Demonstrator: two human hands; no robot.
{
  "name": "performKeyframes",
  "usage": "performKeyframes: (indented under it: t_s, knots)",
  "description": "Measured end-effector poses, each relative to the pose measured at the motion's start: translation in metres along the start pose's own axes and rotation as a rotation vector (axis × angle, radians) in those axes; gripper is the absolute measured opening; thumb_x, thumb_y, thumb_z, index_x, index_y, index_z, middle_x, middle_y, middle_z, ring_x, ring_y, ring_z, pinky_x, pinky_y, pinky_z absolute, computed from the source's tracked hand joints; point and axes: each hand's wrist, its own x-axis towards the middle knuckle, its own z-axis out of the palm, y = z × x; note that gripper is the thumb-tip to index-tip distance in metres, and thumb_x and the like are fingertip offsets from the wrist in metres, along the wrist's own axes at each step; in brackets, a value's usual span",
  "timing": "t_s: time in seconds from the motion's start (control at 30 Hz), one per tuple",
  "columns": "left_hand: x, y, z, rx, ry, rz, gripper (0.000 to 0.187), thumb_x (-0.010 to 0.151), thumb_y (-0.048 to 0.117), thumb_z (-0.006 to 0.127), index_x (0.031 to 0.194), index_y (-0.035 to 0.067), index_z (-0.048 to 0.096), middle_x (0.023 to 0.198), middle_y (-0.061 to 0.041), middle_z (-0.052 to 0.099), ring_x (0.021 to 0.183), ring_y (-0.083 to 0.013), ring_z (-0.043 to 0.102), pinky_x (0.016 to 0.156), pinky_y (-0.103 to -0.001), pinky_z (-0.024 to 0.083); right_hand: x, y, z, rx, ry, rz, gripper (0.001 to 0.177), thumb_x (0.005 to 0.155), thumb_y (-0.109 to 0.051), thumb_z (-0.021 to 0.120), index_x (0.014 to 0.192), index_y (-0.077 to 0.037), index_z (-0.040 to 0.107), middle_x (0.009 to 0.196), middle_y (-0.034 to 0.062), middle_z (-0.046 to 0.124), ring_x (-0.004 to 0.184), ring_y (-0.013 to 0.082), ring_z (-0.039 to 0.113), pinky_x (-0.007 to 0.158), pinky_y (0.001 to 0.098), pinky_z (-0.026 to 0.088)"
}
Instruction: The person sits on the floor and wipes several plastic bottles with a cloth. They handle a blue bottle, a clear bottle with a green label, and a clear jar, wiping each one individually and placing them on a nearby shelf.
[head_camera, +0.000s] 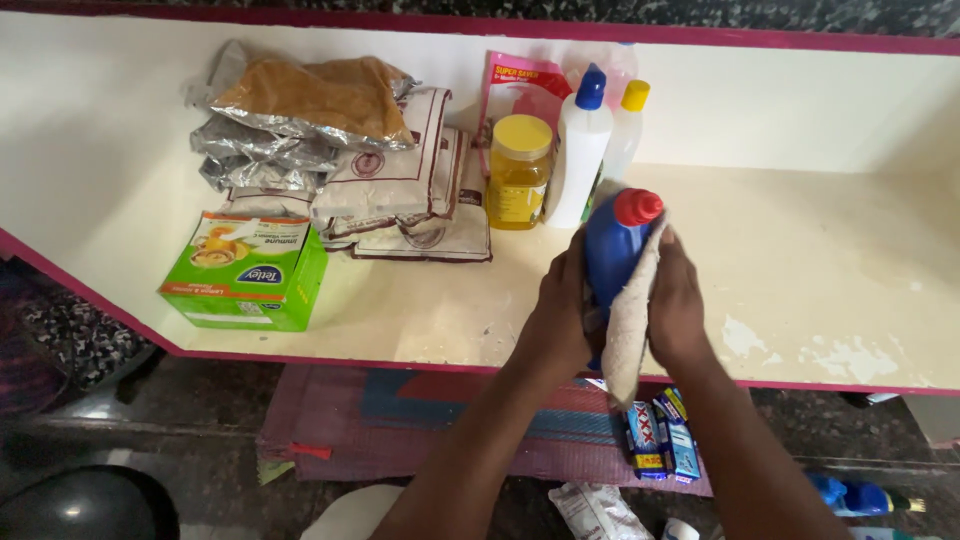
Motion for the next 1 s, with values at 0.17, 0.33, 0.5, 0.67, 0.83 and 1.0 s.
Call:
performKeyframes:
  t_s: [0.17, 0.33, 0.5, 0.67, 0.83, 1.0]
  knots:
    - [-0.006, 0.0, -0.001, -0.126, 0.01, 0.113, 0.123, 0.066, 0.012, 0.091, 0.162, 0.007, 0.013, 0.144, -0.024, 0.045, 0.132, -0.0391, 0.053, 0.106, -0.043, 0.051, -0.028, 0.126, -0.004, -0.146, -0.021, -0.075, 0.052, 0.089, 0.001, 0.046, 0.141, 0.004, 0.048, 0.11, 0.0189, 0.065, 0.096, 0.0242, 0.062, 0.078, 0.0384, 0.056]
    - [0.0, 0.001, 0.001, -0.035, 0.017, 0.132, 0.125, 0.064, 0.012, 0.092, 0.161, 0.009, 0.014, 0.145, -0.022, 0.046, 0.129, -0.0392, 0.054, 0.102, -0.043, 0.053, -0.027, 0.105, -0.008, 0.421, 0.002, 0.335, 0.043, 0.107, -0.021, 0.042, 0.14, 0.004, 0.052, 0.11, 0.017, 0.068, 0.093, 0.0269, 0.065, 0.078, 0.0399, 0.058]
    - [-0.003, 0.01, 0.002, 0.175, 0.074, 0.05, 0.103, 0.079, 0.007, 0.079, 0.161, 0.01, 0.018, 0.143, -0.022, 0.048, 0.125, -0.0445, 0.052, 0.096, -0.049, 0.051, -0.021, -0.027, 0.002, -0.209, 0.067, -0.049, 0.051, 0.113, -0.033, 0.028, 0.151, -0.005, 0.047, 0.131, 0.0164, 0.067, 0.115, 0.0253, 0.068, 0.098, 0.036, 0.054]
    - [-0.004, 0.027, 0.007, 0.239, 0.226, -0.119, 0.064, 0.092, 0.013, 0.06, 0.153, 0.013, 0.039, 0.123, -0.017, 0.059, 0.107, -0.0401, 0.064, 0.084, -0.051, 0.054, -0.03, -0.103, 0.037, -0.194, 0.099, -0.485, 0.065, 0.115, -0.037, 0.051, 0.161, 0.003, 0.029, 0.15, 0.0281, 0.054, 0.138, 0.0354, 0.056, 0.111, 0.041, 0.046]
    - [0.005, 0.025, 0.0, 0.257, 0.194, -0.124, 0.049, 0.101, 0.019, 0.057, 0.148, 0.015, 0.046, 0.116, -0.017, 0.058, 0.104, -0.0402, 0.064, 0.081, -0.052, 0.053, -0.029, -0.101, 0.048, -0.562, 0.209, -0.283, 0.08, 0.093, -0.047, 0.067, 0.15, 0.002, 0.039, 0.131, 0.0245, 0.065, 0.118, 0.0353, 0.064, 0.095, 0.04, 0.051]
    - [0.013, 0.011, -0.019, 0.29, 0.063, 0.036, 0.078, 0.072, 0.008, 0.075, 0.144, 0.011, 0.049, 0.11, -0.018, 0.058, 0.1, -0.0415, 0.063, 0.082, -0.049, 0.054, -0.034, -0.055, 0.041, -0.103, 0.224, -0.529, 0.058, 0.12, -0.041, 0.038, 0.154, 0.006, 0.043, 0.146, 0.0215, 0.058, 0.135, 0.0269, 0.058, 0.113, 0.0373, 0.047]
